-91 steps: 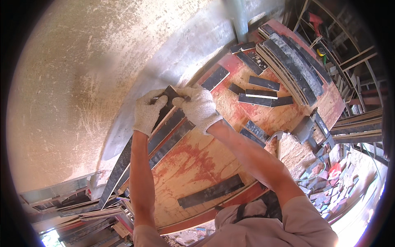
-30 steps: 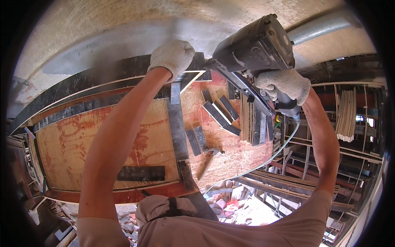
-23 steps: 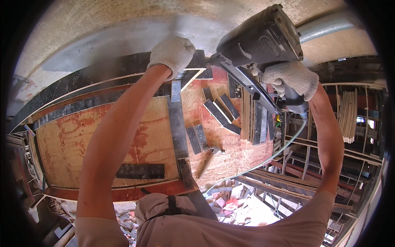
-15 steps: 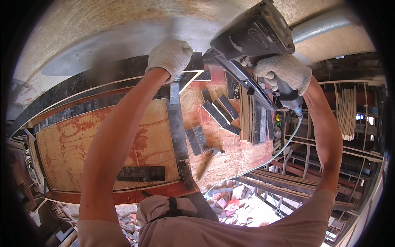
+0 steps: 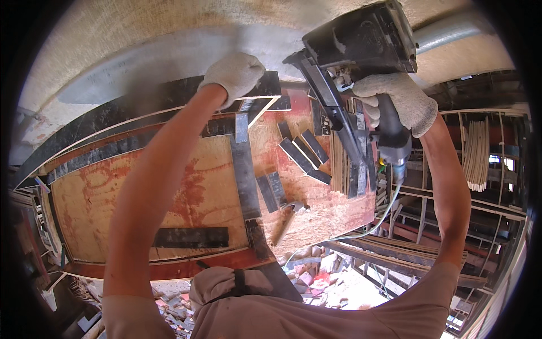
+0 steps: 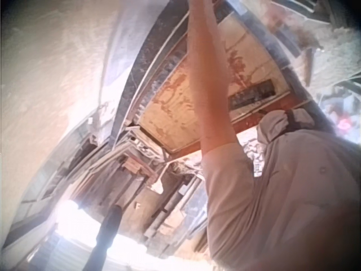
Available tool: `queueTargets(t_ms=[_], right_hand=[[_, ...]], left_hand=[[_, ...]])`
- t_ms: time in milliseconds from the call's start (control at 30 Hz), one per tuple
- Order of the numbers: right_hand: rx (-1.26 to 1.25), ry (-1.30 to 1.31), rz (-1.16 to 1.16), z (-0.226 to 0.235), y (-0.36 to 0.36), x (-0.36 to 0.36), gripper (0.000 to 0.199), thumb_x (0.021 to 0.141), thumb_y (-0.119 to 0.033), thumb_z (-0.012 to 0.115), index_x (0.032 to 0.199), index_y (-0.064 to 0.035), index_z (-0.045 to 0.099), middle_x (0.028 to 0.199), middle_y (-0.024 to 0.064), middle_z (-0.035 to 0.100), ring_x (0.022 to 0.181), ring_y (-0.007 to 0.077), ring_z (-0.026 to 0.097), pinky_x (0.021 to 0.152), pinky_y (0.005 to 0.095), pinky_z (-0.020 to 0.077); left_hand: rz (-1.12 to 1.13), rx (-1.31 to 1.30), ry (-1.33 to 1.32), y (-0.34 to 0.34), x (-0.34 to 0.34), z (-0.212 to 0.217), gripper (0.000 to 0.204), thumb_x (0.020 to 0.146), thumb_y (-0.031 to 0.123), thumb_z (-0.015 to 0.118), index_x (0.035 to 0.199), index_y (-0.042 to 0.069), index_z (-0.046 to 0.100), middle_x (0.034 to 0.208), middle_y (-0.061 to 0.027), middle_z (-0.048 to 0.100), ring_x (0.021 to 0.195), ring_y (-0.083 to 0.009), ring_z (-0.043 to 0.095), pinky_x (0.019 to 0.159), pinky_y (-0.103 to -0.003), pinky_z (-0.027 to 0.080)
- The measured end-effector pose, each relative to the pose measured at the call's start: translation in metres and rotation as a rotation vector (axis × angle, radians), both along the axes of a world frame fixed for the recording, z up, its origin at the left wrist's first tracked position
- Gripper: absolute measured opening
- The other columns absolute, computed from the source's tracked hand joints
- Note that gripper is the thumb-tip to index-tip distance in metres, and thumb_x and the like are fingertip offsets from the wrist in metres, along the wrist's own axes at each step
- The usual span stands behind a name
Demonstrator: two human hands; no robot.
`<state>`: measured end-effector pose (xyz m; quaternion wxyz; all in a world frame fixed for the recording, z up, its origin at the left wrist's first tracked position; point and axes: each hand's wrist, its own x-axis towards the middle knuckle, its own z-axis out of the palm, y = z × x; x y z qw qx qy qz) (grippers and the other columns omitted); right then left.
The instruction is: The person assembles a wooden frame by placing dark wooden strips onto a plywood base and securing them with a pneumatic nail gun. They repeatedly pick up strips, position them, and drive nails into the wood to fasten the pieces together.
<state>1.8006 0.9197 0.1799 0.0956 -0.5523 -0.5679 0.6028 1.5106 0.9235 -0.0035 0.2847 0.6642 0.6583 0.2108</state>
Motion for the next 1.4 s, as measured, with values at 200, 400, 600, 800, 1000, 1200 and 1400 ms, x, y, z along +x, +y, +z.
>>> queueTargets(t_ms=[200, 400, 600, 800, 1000, 1200, 1400], right_hand=[[-0.123, 0.128, -0.16, -0.007, -0.018, -0.021, 0.016, 0.094, -0.017, 0.066, 0.104, -0.0065, 0.071, 0.056, -0.0054, 0.048, 0.044, 0.0082, 0.045, 0.04, 0.0278, 0.038], [-0.195, 0.118, -0.136, -0.02, -0.013, -0.03, 0.022, 0.095, -0.02, 0.065, 0.109, -0.004, 0.072, 0.055, -0.0079, 0.045, 0.041, 0.0065, 0.04, 0.039, 0.024, 0.0358], [-0.152, 0.114, -0.165, -0.021, -0.016, -0.04, 0.023, 0.095, -0.019, 0.065, 0.109, -0.0022, 0.071, 0.055, -0.0074, 0.045, 0.04, 0.0064, 0.04, 0.038, 0.0239, 0.0358], [-0.13, 0.067, -0.147, -0.016, -0.017, -0.048, 0.022, 0.098, -0.018, 0.061, 0.108, -0.0009, 0.071, 0.054, -0.0066, 0.045, 0.04, 0.0069, 0.042, 0.038, 0.0244, 0.0375], [-0.125, 0.055, -0.163, -0.015, -0.017, -0.051, 0.024, 0.1, -0.02, 0.058, 0.107, -0.0013, 0.071, 0.055, -0.0063, 0.045, 0.04, 0.0071, 0.041, 0.039, 0.0251, 0.037], [-0.172, 0.104, -0.139, -0.024, -0.014, -0.045, 0.025, 0.101, -0.021, 0.056, 0.106, -0.001, 0.07, 0.056, -0.0069, 0.046, 0.041, 0.0067, 0.038, 0.039, 0.0256, 0.0351], [-0.202, 0.184, -0.28, -0.007, -0.078, 0.005, 0.019, 0.1, -0.021, 0.056, 0.09, -0.0082, 0.066, 0.059, -0.0066, 0.042, 0.047, 0.0066, 0.042, 0.043, 0.0249, 0.0381]], left_hand=[[-0.227, -0.093, -0.187, 0.01, -0.023, 0.013, 0.025, 0.095, 0.012, 0.065, 0.115, 0.009, 0.08, 0.097, -0.0038, 0.079, 0.085, -0.0132, 0.068, 0.079, -0.029, 0.054], [-0.173, -0.013, -0.256, 0.01, -0.025, 0.004, 0.017, 0.092, 0.013, 0.067, 0.096, 0.006, 0.081, 0.087, -0.0019, 0.076, 0.071, -0.0104, 0.063, 0.069, -0.029, 0.054], [-0.154, 0.0, -0.261, 0.012, -0.025, 0.001, 0.015, 0.091, 0.015, 0.069, 0.093, 0.006, 0.081, 0.085, -0.0016, 0.075, 0.068, -0.0096, 0.06, 0.065, -0.029, 0.052], [-0.148, -0.024, -0.258, 0.012, -0.028, 0.001, 0.015, 0.092, 0.016, 0.069, 0.095, 0.005, 0.08, 0.088, -0.0032, 0.075, 0.07, -0.01, 0.06, 0.067, -0.029, 0.052], [-0.135, 0.035, -0.23, 0.014, -0.033, -0.007, 0.027, 0.091, 0.015, 0.068, 0.115, 0.004, 0.073, 0.107, -0.0091, 0.075, 0.09, -0.0164, 0.069, 0.084, -0.031, 0.055], [-0.11, 0.108, -0.22, 0.013, -0.033, -0.015, 0.038, 0.093, 0.015, 0.067, 0.129, 0.004, 0.066, 0.119, -0.0116, 0.072, 0.11, -0.0202, 0.069, 0.099, -0.031, 0.052], [-0.188, 0.245, -0.151, 0.017, -0.037, -0.028, 0.031, 0.094, 0.017, 0.068, 0.124, 0.011, 0.069, 0.115, -0.0092, 0.072, 0.107, -0.0194, 0.067, 0.1, -0.032, 0.051]])
